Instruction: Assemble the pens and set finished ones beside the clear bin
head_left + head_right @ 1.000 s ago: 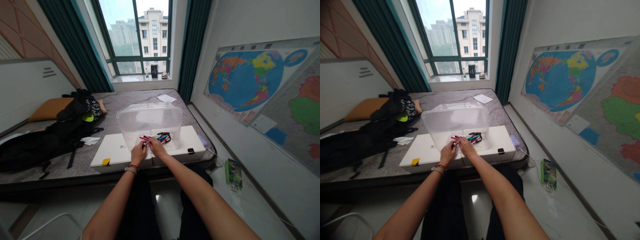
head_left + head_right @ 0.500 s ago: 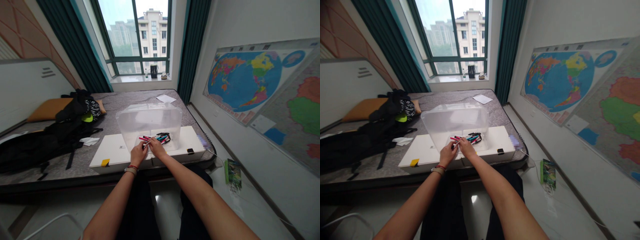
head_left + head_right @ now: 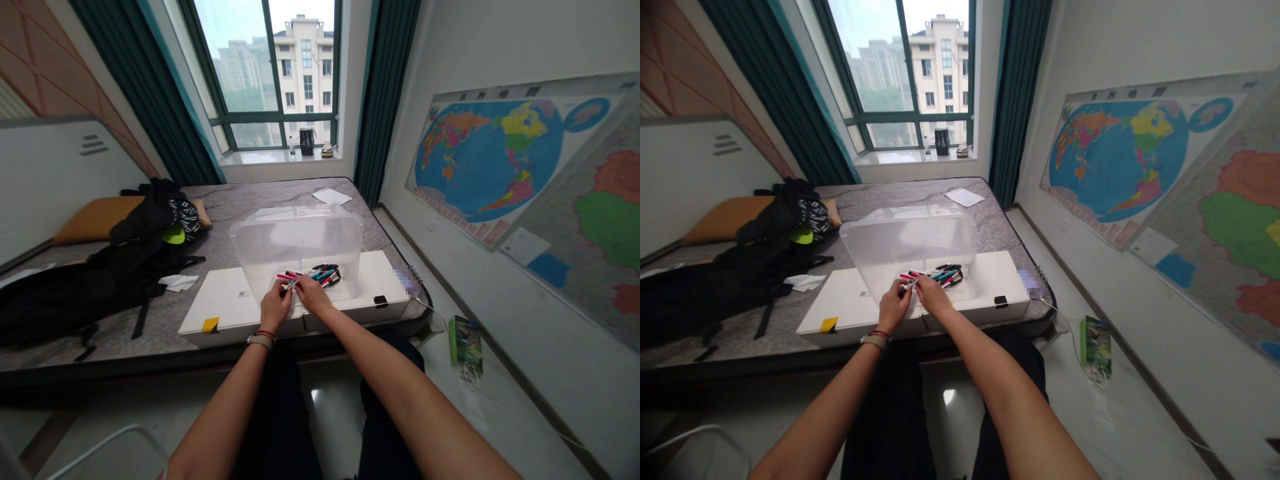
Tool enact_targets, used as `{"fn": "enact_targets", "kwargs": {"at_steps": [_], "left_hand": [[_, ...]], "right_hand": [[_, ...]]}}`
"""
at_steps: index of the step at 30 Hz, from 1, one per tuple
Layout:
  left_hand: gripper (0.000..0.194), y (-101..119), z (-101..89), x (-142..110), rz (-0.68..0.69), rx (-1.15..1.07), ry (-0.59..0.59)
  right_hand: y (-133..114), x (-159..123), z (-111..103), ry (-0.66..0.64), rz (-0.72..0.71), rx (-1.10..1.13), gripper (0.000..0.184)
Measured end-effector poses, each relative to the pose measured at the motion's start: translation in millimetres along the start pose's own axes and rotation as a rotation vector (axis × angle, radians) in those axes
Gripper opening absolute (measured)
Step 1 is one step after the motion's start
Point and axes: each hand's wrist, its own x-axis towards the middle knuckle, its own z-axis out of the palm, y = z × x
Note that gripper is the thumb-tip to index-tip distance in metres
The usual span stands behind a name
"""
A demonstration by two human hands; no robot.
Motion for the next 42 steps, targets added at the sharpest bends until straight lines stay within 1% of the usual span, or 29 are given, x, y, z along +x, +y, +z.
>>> {"fn": "enact_targets", "kwargs": {"at_steps": [3,6,13,18,24,32,37,42], "left_hand": [[0.022,2,-1.3,0,0.004,-0.013,-0.001],[0.022,4,-2.4,0,0.004,-0.013,-0.003],[0.023,6,-4.3,2,-0.039,0.009,-0.055],[0.023,7,-5.2,2,-0.048,0.017,-0.066],[0.023,5,-3.3,2,-0.041,0.026,-0.047],[0.023,5,-3.0,1,-0.036,0.018,-0.032],[0.024,6,-4.4,2,-0.017,-0.019,-0.004],[0.024,5,-3.9,2,-0.007,-0.067,0.007]], "right_hand": [[-1,0,-1,-0.003,0.025,-0.004,0.016],[-2,0,-1,0.004,0.015,0.014,0.014],[-4,0,-4,0.013,-0.016,0.067,0.016],[-5,0,-5,0.029,-0.032,0.089,0.018],[-3,-1,-4,0.043,-0.059,0.079,0.017],[-1,-2,-1,0.050,-0.057,0.053,0.018],[1,-2,-1,0.074,-0.071,0.066,0.018],[5,-3,2,0.093,-0.050,0.083,0.017]]}}
